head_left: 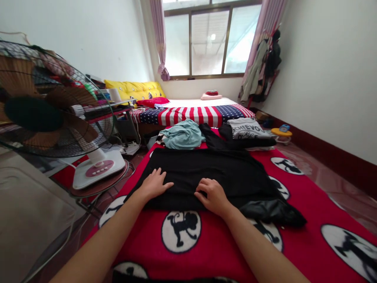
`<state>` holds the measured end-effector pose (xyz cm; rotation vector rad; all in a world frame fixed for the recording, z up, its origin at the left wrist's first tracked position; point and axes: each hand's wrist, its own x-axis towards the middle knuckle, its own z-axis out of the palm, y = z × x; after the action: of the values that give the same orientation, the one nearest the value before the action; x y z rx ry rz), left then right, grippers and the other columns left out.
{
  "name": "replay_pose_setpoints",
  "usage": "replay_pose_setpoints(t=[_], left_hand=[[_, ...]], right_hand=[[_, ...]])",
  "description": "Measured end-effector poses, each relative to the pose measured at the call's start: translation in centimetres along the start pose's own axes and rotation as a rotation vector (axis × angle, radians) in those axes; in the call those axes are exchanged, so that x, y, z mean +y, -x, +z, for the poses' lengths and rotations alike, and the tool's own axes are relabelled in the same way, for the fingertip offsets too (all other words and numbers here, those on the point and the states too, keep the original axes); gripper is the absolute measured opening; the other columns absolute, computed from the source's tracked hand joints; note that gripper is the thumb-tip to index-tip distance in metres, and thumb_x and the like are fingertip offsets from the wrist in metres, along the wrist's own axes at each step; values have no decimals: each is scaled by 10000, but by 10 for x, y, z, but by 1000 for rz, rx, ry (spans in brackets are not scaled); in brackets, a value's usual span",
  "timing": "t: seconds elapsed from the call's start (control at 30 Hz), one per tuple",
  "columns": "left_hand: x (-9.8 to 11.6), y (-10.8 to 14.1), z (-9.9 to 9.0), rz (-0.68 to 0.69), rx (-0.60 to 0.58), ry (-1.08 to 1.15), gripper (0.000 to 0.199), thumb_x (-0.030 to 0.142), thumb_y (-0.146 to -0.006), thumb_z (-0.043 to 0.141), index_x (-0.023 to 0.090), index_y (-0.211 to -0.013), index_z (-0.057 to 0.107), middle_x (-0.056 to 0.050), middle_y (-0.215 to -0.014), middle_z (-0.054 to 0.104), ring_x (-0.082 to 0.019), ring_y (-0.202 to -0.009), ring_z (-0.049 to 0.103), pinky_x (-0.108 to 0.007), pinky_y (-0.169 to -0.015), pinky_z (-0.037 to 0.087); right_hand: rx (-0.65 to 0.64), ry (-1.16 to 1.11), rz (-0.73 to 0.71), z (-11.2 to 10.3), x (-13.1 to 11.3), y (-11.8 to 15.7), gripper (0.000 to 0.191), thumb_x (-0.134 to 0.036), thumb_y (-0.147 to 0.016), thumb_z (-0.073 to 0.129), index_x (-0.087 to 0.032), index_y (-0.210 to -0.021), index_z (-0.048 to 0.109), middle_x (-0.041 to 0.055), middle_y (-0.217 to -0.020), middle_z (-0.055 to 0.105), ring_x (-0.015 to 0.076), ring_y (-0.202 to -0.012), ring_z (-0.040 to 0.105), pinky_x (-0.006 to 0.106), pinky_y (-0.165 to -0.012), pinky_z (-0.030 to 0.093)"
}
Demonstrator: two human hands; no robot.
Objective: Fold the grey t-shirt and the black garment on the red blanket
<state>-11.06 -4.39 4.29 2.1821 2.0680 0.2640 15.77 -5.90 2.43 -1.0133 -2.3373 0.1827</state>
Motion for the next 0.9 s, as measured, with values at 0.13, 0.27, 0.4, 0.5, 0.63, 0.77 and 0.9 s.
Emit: replay_pose_setpoints(t=[0.13, 0.27, 0.4, 0.5, 0.63, 0.77, 0.9], left_hand=[[62, -14, -6, 336, 91, 360, 368, 351, -876, 512, 192, -1163, 679, -88, -1357, 573, -253, -1293, 494, -397, -1109, 362], [115, -29, 20, 558, -86, 739, 468, 400, -956, 340, 178, -1269, 609, -63, -1352, 580, -215, -1283, 506, -386, -1117, 360], [125, -41, 50, 539, -125, 683, 505, 387, -978, 230, 219, -1253, 619, -27, -1356, 577, -205, -1324, 459, -433, -1171, 247], [120, -45, 61, 534, -87, 651, 472, 406, -972, 272, 241, -1251, 615, -14, -1356, 579, -190, -1325, 457, -427, -1172, 234], [119, -40, 61, 579, -40, 568, 402, 428, -894, 502, 272, -1248, 614, -16, -1381, 555, -215, -1334, 443, -453, -1161, 240], [122, -27, 52, 574, 5, 632, 442, 499, -790, 659, 266, -1165, 669, -52, -1307, 615, -242, -1237, 533, -412, -1104, 347], [121, -14, 43, 695, 29, 693, 435, 440, -693, 771, 262, -1083, 701, -60, -1143, 653, -228, -1063, 600, -342, -958, 468]], right_hand=[[5, 14, 16, 1, 0, 0, 67, -286, -828, 654, -222, -806, 657, 21, -883, 639, 178, -857, 571, 324, -766, 380], [8, -31, 52, 3, 4, 2, 115, -250, -757, 715, -227, -866, 684, 33, -997, 674, 211, -955, 593, 341, -804, 411], [14, -184, 73, 3, 3, 9, 182, -214, -746, 716, -238, -926, 708, 24, -1063, 692, 208, -1022, 602, 332, -877, 440], [60, -331, 85, 0, 0, 16, 153, -149, -778, 656, -242, -888, 706, 3, -1031, 705, 175, -1006, 622, 298, -914, 450], [276, -324, 185, -23, 13, 38, 273, -59, -819, 475, -234, -874, 677, 21, -946, 708, 167, -919, 643, 307, -871, 479], [519, 100, 435, -60, 53, 77, 326, -60, -737, 493, -224, -967, 655, 80, -1073, 666, 255, -1049, 572, 441, -948, 420], [488, 249, 566, -76, 93, 110, 313, -175, -736, 525, -198, -1023, 646, 112, -1009, 670, 285, -975, 586, 460, -876, 453]])
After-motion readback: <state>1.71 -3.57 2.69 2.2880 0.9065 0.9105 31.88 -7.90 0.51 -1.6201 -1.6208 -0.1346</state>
